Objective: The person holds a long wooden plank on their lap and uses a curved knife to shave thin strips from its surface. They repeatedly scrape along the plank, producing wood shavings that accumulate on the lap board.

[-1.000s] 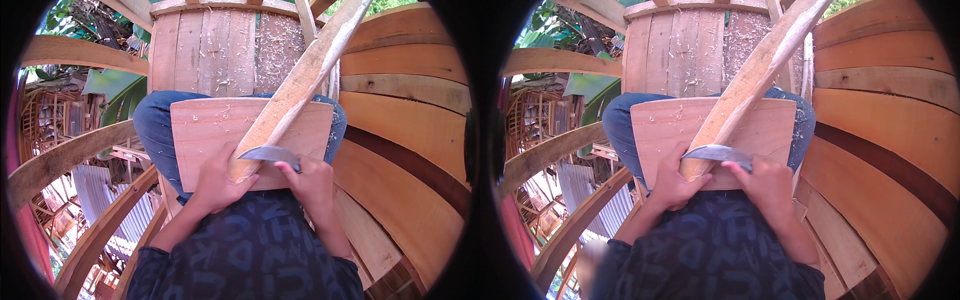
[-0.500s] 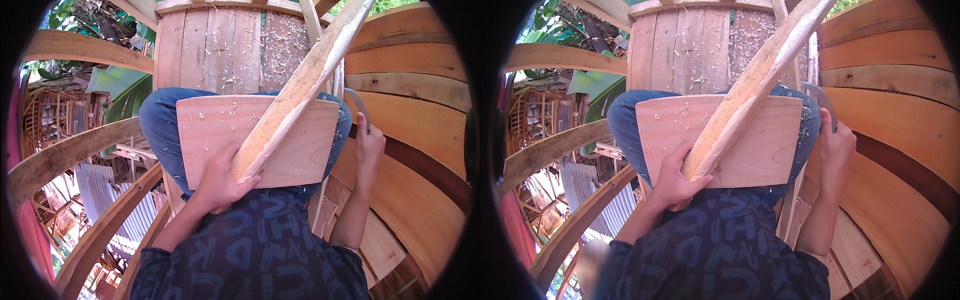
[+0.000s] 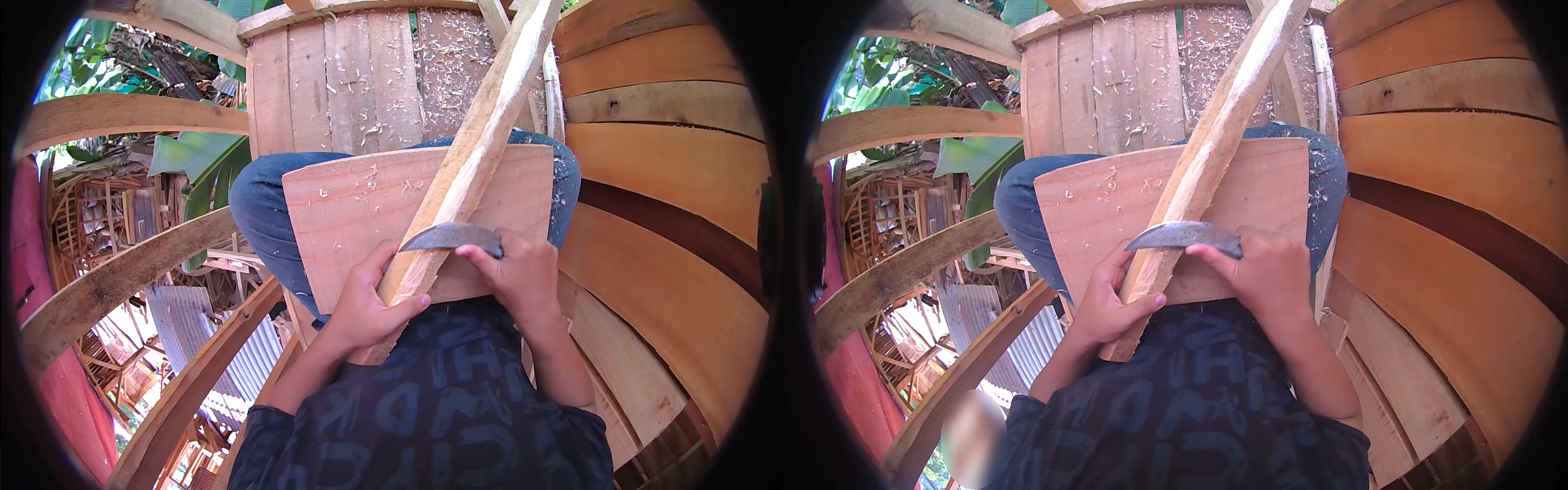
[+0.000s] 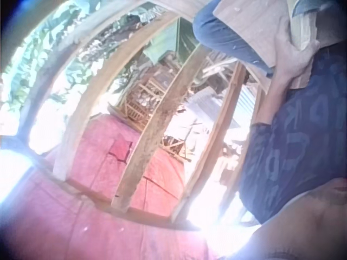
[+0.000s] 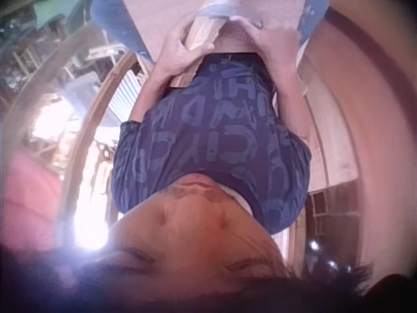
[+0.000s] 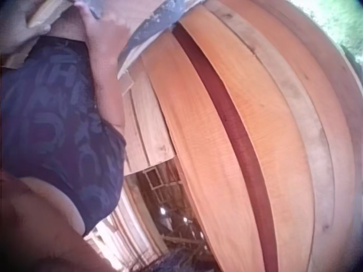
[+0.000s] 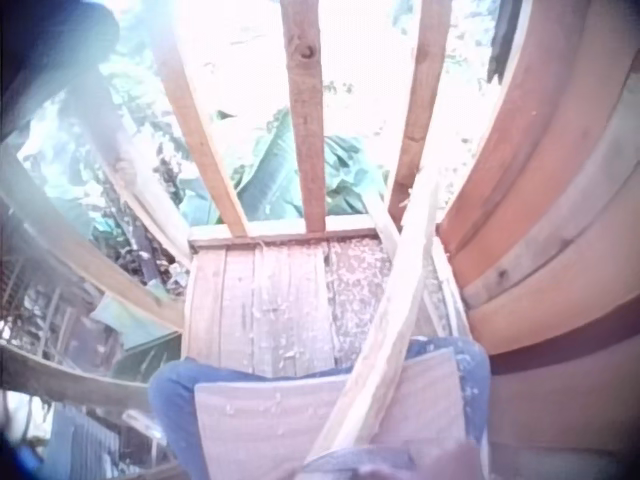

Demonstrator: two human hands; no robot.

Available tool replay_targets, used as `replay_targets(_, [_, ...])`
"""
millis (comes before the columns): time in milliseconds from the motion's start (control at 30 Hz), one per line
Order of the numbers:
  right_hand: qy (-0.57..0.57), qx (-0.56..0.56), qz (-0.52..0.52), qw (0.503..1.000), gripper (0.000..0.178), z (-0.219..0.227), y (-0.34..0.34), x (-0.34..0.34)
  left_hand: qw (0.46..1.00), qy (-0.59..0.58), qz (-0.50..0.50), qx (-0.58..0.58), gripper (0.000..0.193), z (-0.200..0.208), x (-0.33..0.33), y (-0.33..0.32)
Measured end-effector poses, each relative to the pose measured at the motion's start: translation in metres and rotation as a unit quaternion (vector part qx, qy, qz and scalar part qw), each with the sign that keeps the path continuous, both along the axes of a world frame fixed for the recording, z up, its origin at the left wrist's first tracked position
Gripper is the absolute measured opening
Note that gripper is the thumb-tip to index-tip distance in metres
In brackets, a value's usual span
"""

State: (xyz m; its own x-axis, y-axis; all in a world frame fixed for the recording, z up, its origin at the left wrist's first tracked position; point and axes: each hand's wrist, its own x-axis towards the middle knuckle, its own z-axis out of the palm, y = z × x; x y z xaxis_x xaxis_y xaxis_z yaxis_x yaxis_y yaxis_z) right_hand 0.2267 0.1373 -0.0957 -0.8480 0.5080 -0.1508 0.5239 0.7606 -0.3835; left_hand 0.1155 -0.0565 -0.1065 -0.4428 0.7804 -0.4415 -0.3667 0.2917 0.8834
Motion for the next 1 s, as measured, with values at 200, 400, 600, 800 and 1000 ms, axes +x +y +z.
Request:
replay_targets(200, [-0.07,0.066,-0.051,0.994,0.074,0.008,0.024,-0.005,1.0,-0.009,-0.007,-0.027,0.068,0.001,0.001,0.005])
replay_targets(400, [-0.078,0.042,-0.308,0.947,0.07,0.025,0.112,0.026,0.998,0.062,0.012,-0.013,0.056,0.0,0.01,-0.01])
replay_targets(600, [-0.049,-0.023,-0.091,0.994,0.068,0.029,0.018,0.02,0.997,0.044,-0.004,-0.063,0.061,0.006,0.011,0.007])
replay_targets(800, [-0.042,-0.011,0.007,0.999,0.072,0.006,-0.01,0.01,0.996,0.07,-0.001,-0.046,0.058,0.009,0.01,0.005])
replay_targets(1000, [-0.045,0.07,0.022,0.996,0.075,0.002,0.011,0.008,0.997,0.058,0.016,-0.056,0.059,0.01,0.012,0.012])
